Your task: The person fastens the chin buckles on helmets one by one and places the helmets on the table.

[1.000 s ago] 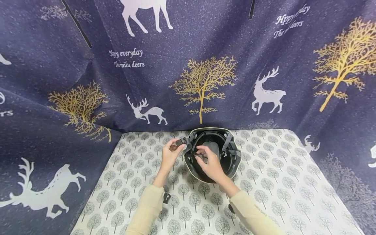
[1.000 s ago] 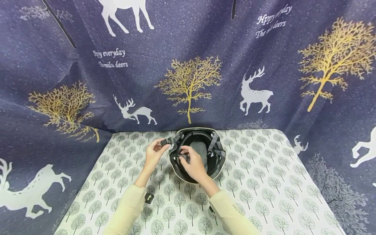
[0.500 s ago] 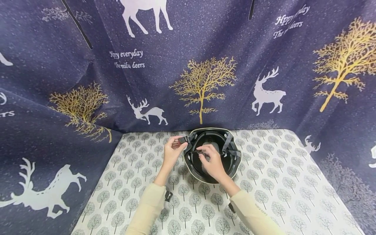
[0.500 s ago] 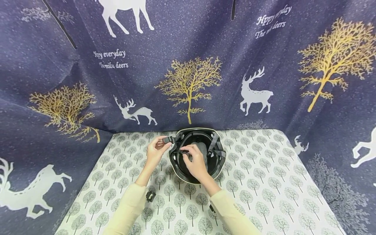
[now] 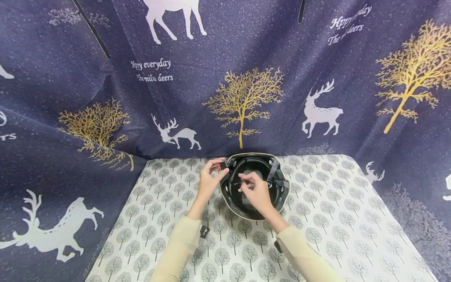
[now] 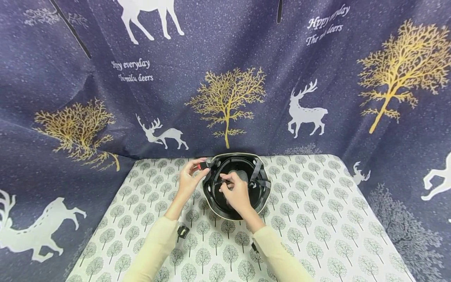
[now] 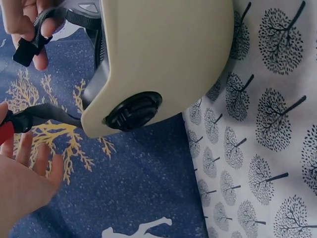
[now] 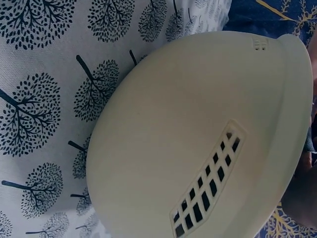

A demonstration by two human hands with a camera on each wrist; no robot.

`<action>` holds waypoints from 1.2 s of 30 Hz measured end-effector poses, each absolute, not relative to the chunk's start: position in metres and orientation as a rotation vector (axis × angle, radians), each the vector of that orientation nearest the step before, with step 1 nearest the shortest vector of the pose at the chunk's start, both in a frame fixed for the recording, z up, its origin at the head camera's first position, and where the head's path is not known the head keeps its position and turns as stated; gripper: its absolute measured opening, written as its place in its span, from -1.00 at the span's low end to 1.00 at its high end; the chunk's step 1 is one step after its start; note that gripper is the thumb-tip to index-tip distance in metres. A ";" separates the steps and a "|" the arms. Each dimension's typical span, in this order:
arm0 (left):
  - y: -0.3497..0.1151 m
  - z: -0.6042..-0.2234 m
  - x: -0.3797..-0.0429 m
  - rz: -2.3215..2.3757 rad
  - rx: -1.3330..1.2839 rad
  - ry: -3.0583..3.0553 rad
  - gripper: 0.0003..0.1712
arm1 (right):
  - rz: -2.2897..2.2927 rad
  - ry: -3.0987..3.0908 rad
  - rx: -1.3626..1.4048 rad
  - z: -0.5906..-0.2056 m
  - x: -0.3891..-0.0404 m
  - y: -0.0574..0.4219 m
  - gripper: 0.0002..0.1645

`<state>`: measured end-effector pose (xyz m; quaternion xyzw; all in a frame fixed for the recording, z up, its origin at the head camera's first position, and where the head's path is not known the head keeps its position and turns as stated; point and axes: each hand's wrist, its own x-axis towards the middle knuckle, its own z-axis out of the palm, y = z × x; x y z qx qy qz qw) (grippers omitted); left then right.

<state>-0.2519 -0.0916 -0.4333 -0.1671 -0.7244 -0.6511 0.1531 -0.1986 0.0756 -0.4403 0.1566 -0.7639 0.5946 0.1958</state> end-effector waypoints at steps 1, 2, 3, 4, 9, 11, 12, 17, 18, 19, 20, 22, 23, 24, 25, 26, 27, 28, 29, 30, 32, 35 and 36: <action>-0.090 -0.430 -0.250 -1.887 -0.501 -2.068 -0.66 | 1.673 -2.137 0.430 -0.440 -0.199 0.076 -0.77; -0.089 -0.426 -0.248 -1.894 -0.517 -2.061 -0.67 | 1.682 -2.132 0.422 -0.439 -0.200 0.076 -0.77; -0.088 -0.426 -0.248 -1.906 -0.529 -2.054 -0.67 | 1.686 -2.124 0.419 -0.439 -0.200 0.076 -0.77; -0.087 -0.424 -0.247 -1.917 -0.540 -2.047 -0.67 | 1.686 -2.119 0.413 -0.439 -0.201 0.076 -0.77; -0.084 -0.424 -0.247 -1.921 -0.563 -2.031 -0.68 | 1.607 -2.108 0.388 -0.439 -0.202 0.075 -0.76; -0.083 -0.425 -0.247 -1.903 -0.559 -2.045 -0.68 | 1.576 -2.109 0.385 -0.439 -0.202 0.075 -0.73; -0.083 -0.425 -0.247 -1.891 -0.555 -2.055 -0.69 | 1.580 -2.108 0.386 -0.440 -0.202 0.075 -0.72; -0.081 -0.424 -0.245 -1.822 -0.556 -2.115 -0.70 | 1.667 -2.092 0.360 -0.441 -0.201 0.077 -0.75; -0.080 -0.424 -0.244 -1.807 -0.555 -2.131 -0.70 | 1.675 -2.090 0.346 -0.441 -0.202 0.077 -0.76; -0.080 -0.423 -0.244 -1.794 -0.558 -2.146 -0.70 | 1.670 -2.088 0.332 -0.440 -0.202 0.077 -0.77; -0.079 -0.423 -0.243 -1.778 -0.557 -2.163 -0.70 | 1.666 -2.084 0.319 -0.440 -0.203 0.078 -0.77; -0.078 -0.423 -0.242 -1.753 -0.565 -2.184 -0.70 | 1.649 -2.085 0.284 -0.438 -0.204 0.079 -0.76; -0.078 -0.423 -0.242 -1.748 -0.574 -2.183 -0.70 | 1.650 -2.088 0.262 -0.437 -0.204 0.080 -0.75; -0.077 -0.423 -0.242 -1.740 -0.585 -2.183 -0.71 | 1.650 -2.096 0.235 -0.435 -0.205 0.081 -0.73; -0.077 -0.423 -0.242 -1.732 -0.595 -2.183 -0.72 | 1.666 -2.108 0.213 -0.434 -0.205 0.082 -0.70; -0.077 -0.423 -0.242 -1.722 -0.606 -2.185 -0.73 | 1.691 -2.123 0.189 -0.433 -0.206 0.083 -0.67; -0.076 -0.423 -0.242 -1.714 -0.619 -2.189 -0.74 | 1.712 -2.140 0.168 -0.432 -0.206 0.084 -0.64; -0.076 -0.423 -0.242 -1.701 -0.627 -2.197 -0.75 | 1.747 -2.153 0.143 -0.432 -0.207 0.086 -0.61; -0.076 -0.426 -0.245 -1.692 -0.626 -2.218 -0.76 | 1.759 -2.163 0.126 -0.432 -0.208 0.086 -0.58; -0.076 -0.429 -0.247 -1.684 -0.626 -2.240 -0.75 | 1.775 -2.170 0.116 -0.432 -0.209 0.087 -0.56; -0.076 -0.437 -0.252 -1.669 -0.630 -2.266 -0.74 | 1.813 -2.167 0.098 -0.440 -0.215 0.089 -0.53; -0.075 -0.451 -0.260 -1.644 -0.640 -2.288 -0.72 | 1.823 -2.144 0.093 -0.453 -0.225 0.091 -0.53; -0.075 -0.453 -0.261 -1.630 -0.654 -2.280 -0.71 | 1.846 -2.131 0.091 -0.456 -0.228 0.091 -0.53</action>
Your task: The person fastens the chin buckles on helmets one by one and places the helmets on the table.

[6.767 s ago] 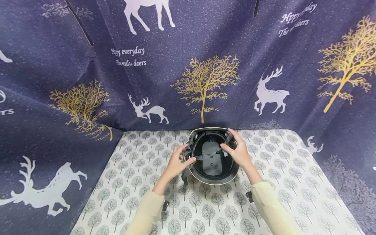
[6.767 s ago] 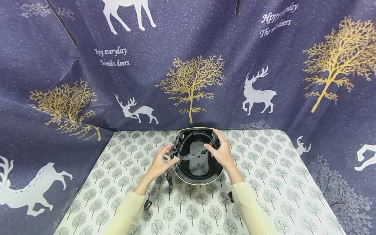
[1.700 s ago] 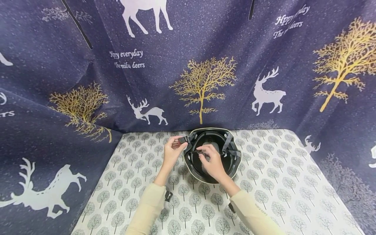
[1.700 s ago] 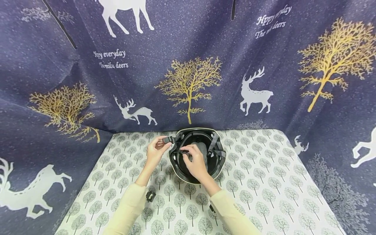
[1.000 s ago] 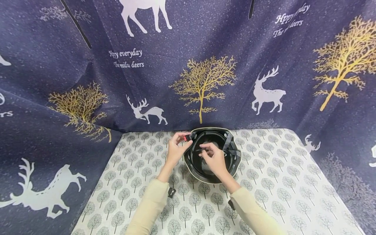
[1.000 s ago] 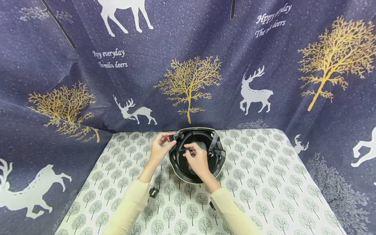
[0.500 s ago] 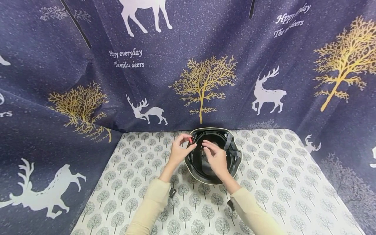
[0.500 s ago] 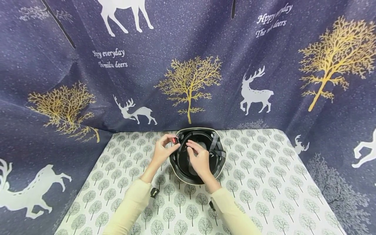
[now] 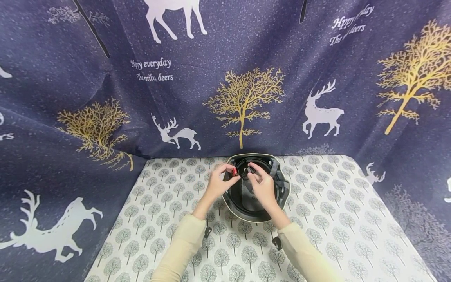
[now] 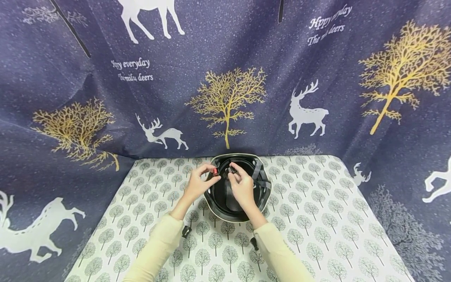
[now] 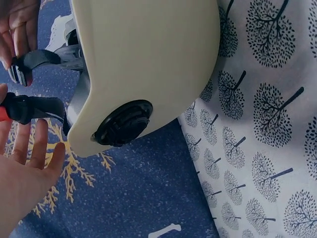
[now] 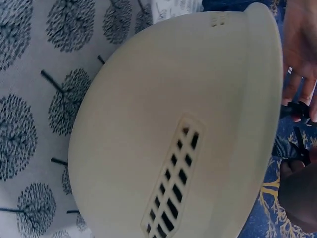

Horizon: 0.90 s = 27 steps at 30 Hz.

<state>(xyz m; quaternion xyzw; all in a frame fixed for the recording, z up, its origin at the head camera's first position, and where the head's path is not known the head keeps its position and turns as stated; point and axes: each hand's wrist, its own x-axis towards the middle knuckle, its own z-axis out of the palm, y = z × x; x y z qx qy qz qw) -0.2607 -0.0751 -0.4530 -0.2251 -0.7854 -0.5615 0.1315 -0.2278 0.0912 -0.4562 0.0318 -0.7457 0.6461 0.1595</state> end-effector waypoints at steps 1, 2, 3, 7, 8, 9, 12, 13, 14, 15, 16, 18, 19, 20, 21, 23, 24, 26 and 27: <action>-0.075 -0.455 -0.261 -1.608 -0.664 -2.275 -0.72 | 1.879 -2.114 0.089 -0.459 -0.230 0.092 -0.54; -0.075 -0.457 -0.262 -1.586 -0.674 -2.275 -0.72 | 1.906 -2.097 0.091 -0.459 -0.231 0.092 -0.54; -0.075 -0.458 -0.263 -1.571 -0.684 -2.275 -0.72 | 1.934 -2.078 0.090 -0.459 -0.231 0.092 -0.54; -0.075 -0.461 -0.264 -1.535 -0.704 -2.276 -0.74 | 2.031 -2.009 0.069 -0.458 -0.234 0.091 -0.54; -0.075 -0.461 -0.265 -1.534 -0.707 -2.277 -0.74 | 2.045 -1.996 0.059 -0.458 -0.234 0.091 -0.55; -0.075 -0.461 -0.265 -1.529 -0.707 -2.283 -0.75 | 2.056 -1.983 0.049 -0.458 -0.235 0.091 -0.56; -0.075 -0.462 -0.266 -1.508 -0.705 -2.296 -0.76 | 2.078 -1.968 0.034 -0.455 -0.235 0.090 -0.57; -0.075 -0.462 -0.266 -1.501 -0.704 -2.298 -0.76 | 2.085 -1.967 0.028 -0.455 -0.235 0.091 -0.58; -0.075 -0.463 -0.266 -1.494 -0.704 -2.301 -0.76 | 2.088 -1.966 0.030 -0.454 -0.235 0.090 -0.58; -0.075 -0.463 -0.266 -1.490 -0.704 -2.303 -0.76 | 2.087 -1.970 0.031 -0.453 -0.234 0.090 -0.58; -0.075 -0.463 -0.266 -1.491 -0.706 -2.302 -0.76 | 2.094 -1.965 0.038 -0.452 -0.234 0.090 -0.59; -0.075 -0.463 -0.266 -1.493 -0.710 -2.303 -0.76 | 2.116 -1.942 0.056 -0.451 -0.234 0.090 -0.59; -0.075 -0.463 -0.265 -1.495 -0.709 -2.306 -0.76 | 2.123 -1.934 0.064 -0.451 -0.234 0.089 -0.59; -0.075 -0.463 -0.266 -1.493 -0.710 -2.309 -0.75 | 2.134 -1.920 0.073 -0.450 -0.234 0.089 -0.59; -0.075 -0.463 -0.266 -1.492 -0.708 -2.312 -0.75 | 2.144 -1.907 0.081 -0.450 -0.234 0.089 -0.59; -0.075 -0.464 -0.266 -1.488 -0.705 -2.316 -0.75 | 2.154 -1.892 0.093 -0.449 -0.235 0.088 -0.59; -0.074 -0.464 -0.266 -1.487 -0.702 -2.319 -0.75 | 2.153 -1.893 0.098 -0.449 -0.235 0.088 -0.59; -0.074 -0.465 -0.267 -1.483 -0.702 -2.321 -0.75 | 2.159 -1.890 0.117 -0.449 -0.234 0.088 -0.59; -0.074 -0.465 -0.267 -1.484 -0.698 -2.326 -0.75 | 2.162 -1.894 0.129 -0.449 -0.234 0.088 -0.58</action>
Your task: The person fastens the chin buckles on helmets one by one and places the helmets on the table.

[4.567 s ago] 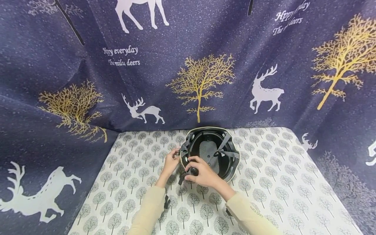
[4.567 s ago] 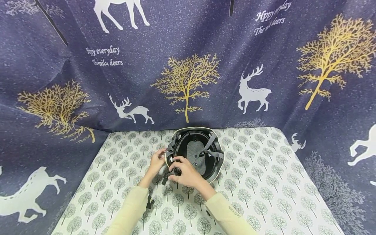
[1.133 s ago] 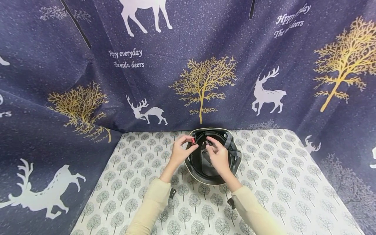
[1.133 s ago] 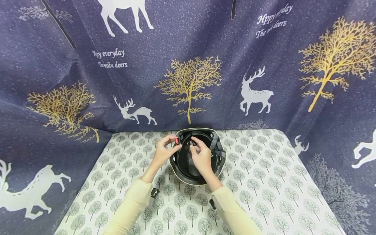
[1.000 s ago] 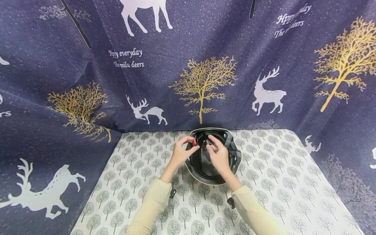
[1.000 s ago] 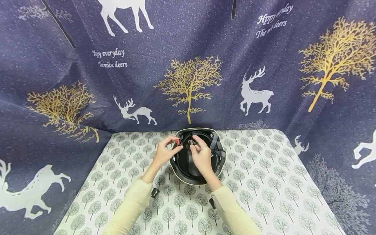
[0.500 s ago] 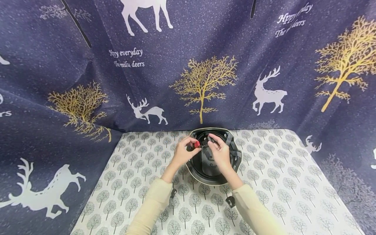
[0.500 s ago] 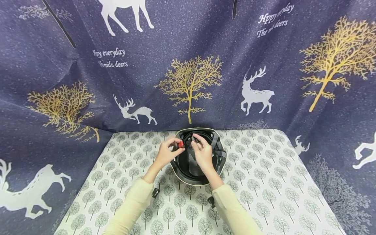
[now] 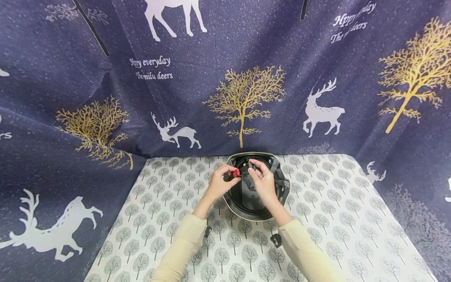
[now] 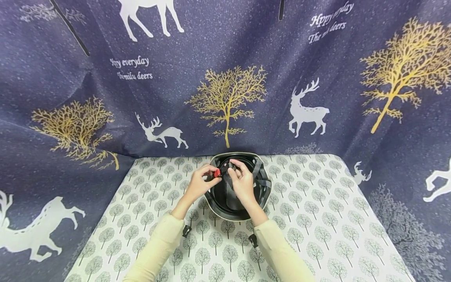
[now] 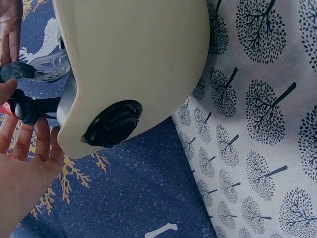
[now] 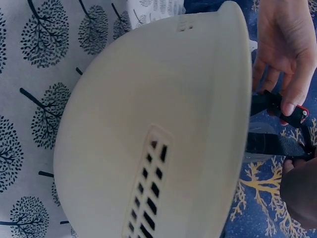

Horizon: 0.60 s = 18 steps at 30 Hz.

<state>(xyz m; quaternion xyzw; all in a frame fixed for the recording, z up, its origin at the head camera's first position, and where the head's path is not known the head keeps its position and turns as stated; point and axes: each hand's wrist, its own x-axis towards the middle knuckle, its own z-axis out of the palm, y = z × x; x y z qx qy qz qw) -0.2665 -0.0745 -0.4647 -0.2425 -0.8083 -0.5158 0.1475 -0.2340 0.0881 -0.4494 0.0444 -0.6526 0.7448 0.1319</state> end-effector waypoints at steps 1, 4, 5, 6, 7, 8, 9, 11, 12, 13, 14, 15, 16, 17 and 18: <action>-0.075 -0.465 -0.267 -1.484 -0.696 -2.329 -0.75 | 2.166 -1.897 0.144 -0.450 -0.234 0.088 -0.58; -0.075 -0.465 -0.267 -1.485 -0.689 -2.348 -0.73 | 2.179 -1.899 0.187 -0.453 -0.233 0.088 -0.57; -0.076 -0.465 -0.267 -1.490 -0.685 -2.356 -0.73 | 2.175 -1.904 0.193 -0.454 -0.233 0.088 -0.58; -0.076 -0.464 -0.267 -1.497 -0.683 -2.361 -0.72 | 2.163 -1.909 0.198 -0.454 -0.233 0.088 -0.58; -0.076 -0.464 -0.267 -1.505 -0.684 -2.364 -0.72 | 2.143 -1.919 0.199 -0.455 -0.233 0.088 -0.58; -0.077 -0.464 -0.267 -1.514 -0.685 -2.365 -0.72 | 2.122 -1.929 0.198 -0.455 -0.233 0.089 -0.59; -0.077 -0.464 -0.267 -1.525 -0.684 -2.366 -0.71 | 2.101 -1.939 0.196 -0.455 -0.233 0.089 -0.59; -0.078 -0.463 -0.266 -1.540 -0.688 -2.359 -0.71 | 2.072 -1.954 0.193 -0.455 -0.233 0.089 -0.60; -0.078 -0.463 -0.266 -1.543 -0.691 -2.351 -0.72 | 2.063 -1.960 0.190 -0.455 -0.234 0.090 -0.60; -0.078 -0.463 -0.266 -1.547 -0.695 -2.346 -0.72 | 2.060 -1.968 0.186 -0.455 -0.233 0.090 -0.60; -0.078 -0.463 -0.266 -1.550 -0.697 -2.341 -0.72 | 2.063 -1.973 0.179 -0.455 -0.233 0.090 -0.60; -0.078 -0.463 -0.265 -1.546 -0.702 -2.337 -0.72 | 2.066 -1.979 0.169 -0.456 -0.234 0.090 -0.60; -0.078 -0.463 -0.265 -1.549 -0.702 -2.334 -0.72 | 2.073 -1.986 0.161 -0.456 -0.234 0.090 -0.60; -0.078 -0.464 -0.265 -1.553 -0.704 -2.331 -0.73 | 2.078 -1.992 0.148 -0.456 -0.233 0.090 -0.60; -0.078 -0.464 -0.265 -1.555 -0.704 -2.330 -0.73 | 2.079 -2.003 0.137 -0.457 -0.233 0.090 -0.60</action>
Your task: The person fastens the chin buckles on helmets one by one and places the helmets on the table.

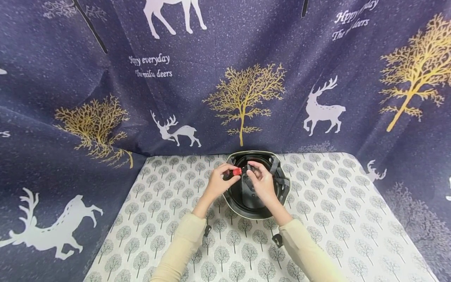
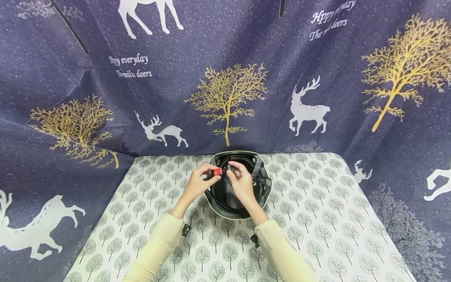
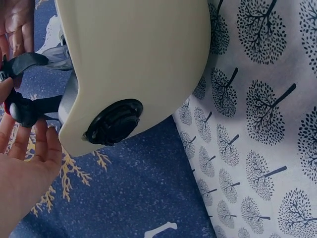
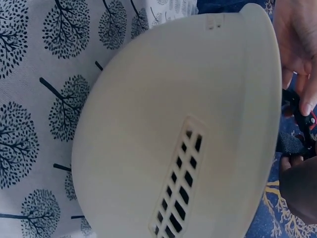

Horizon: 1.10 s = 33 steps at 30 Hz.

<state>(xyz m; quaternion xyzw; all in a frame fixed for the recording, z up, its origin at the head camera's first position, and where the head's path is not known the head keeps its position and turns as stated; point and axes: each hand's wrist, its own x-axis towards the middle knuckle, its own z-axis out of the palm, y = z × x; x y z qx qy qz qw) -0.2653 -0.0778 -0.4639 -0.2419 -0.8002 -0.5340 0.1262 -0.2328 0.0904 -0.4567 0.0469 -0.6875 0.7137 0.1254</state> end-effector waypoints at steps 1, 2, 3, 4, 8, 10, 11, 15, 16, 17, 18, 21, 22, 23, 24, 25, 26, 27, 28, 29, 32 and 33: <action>-0.078 -0.464 -0.265 -1.557 -0.701 -2.333 -0.73 | 2.084 -2.012 0.125 -0.457 -0.233 0.090 -0.60; -0.077 -0.464 -0.265 -1.557 -0.697 -2.334 -0.72 | 2.089 -2.018 0.112 -0.458 -0.233 0.090 -0.60; -0.077 -0.464 -0.266 -1.556 -0.691 -2.337 -0.73 | 2.098 -2.021 0.103 -0.458 -0.233 0.090 -0.59; -0.077 -0.465 -0.266 -1.562 -0.681 -2.342 -0.72 | 2.106 -2.024 0.094 -0.458 -0.232 0.090 -0.59; -0.075 -0.465 -0.266 -1.556 -0.643 -2.358 -0.73 | 2.122 -2.046 0.051 -0.459 -0.233 0.090 -0.58; -0.073 -0.461 -0.262 -1.568 -0.623 -2.360 -0.73 | 2.116 -2.063 0.023 -0.459 -0.233 0.090 -0.58; -0.073 -0.461 -0.262 -1.572 -0.618 -2.357 -0.73 | 2.114 -2.067 0.010 -0.460 -0.233 0.090 -0.58; -0.073 -0.461 -0.261 -1.586 -0.619 -2.337 -0.73 | 2.110 -2.062 -0.022 -0.460 -0.233 0.089 -0.59; -0.073 -0.461 -0.260 -1.586 -0.618 -2.338 -0.72 | 2.113 -2.057 -0.021 -0.461 -0.233 0.088 -0.59; -0.074 -0.465 -0.263 -1.580 -0.624 -2.329 -0.72 | 2.116 -2.051 -0.018 -0.461 -0.233 0.087 -0.59; -0.074 -0.465 -0.263 -1.580 -0.622 -2.326 -0.72 | 2.113 -2.048 -0.013 -0.461 -0.233 0.086 -0.58; -0.074 -0.466 -0.262 -1.583 -0.601 -2.312 -0.72 | 2.114 -2.042 0.008 -0.461 -0.235 0.085 -0.57; -0.074 -0.466 -0.262 -1.595 -0.592 -2.299 -0.72 | 2.115 -2.044 0.018 -0.461 -0.236 0.085 -0.57; -0.074 -0.466 -0.261 -1.607 -0.586 -2.282 -0.72 | 2.111 -2.049 0.029 -0.460 -0.237 0.086 -0.57; -0.073 -0.466 -0.261 -1.616 -0.581 -2.268 -0.72 | 2.107 -2.054 0.037 -0.460 -0.238 0.086 -0.57; -0.072 -0.466 -0.261 -1.621 -0.581 -2.250 -0.72 | 2.107 -2.055 0.042 -0.459 -0.239 0.086 -0.57; -0.071 -0.466 -0.260 -1.628 -0.583 -2.231 -0.73 | 2.106 -2.057 0.044 -0.458 -0.240 0.086 -0.57; -0.070 -0.466 -0.260 -1.625 -0.586 -2.219 -0.72 | 2.098 -2.062 0.047 -0.457 -0.240 0.086 -0.57; -0.069 -0.466 -0.259 -1.614 -0.594 -2.216 -0.72 | 2.096 -2.070 0.054 -0.457 -0.240 0.086 -0.57; -0.068 -0.465 -0.258 -1.598 -0.607 -2.216 -0.73 | 2.093 -2.076 0.057 -0.457 -0.240 0.086 -0.57; -0.064 -0.455 -0.251 -1.538 -0.643 -2.228 -0.74 | 2.066 -2.105 0.059 -0.458 -0.239 0.085 -0.57; -0.064 -0.452 -0.248 -1.522 -0.650 -2.234 -0.75 | 2.053 -2.119 0.064 -0.459 -0.240 0.085 -0.57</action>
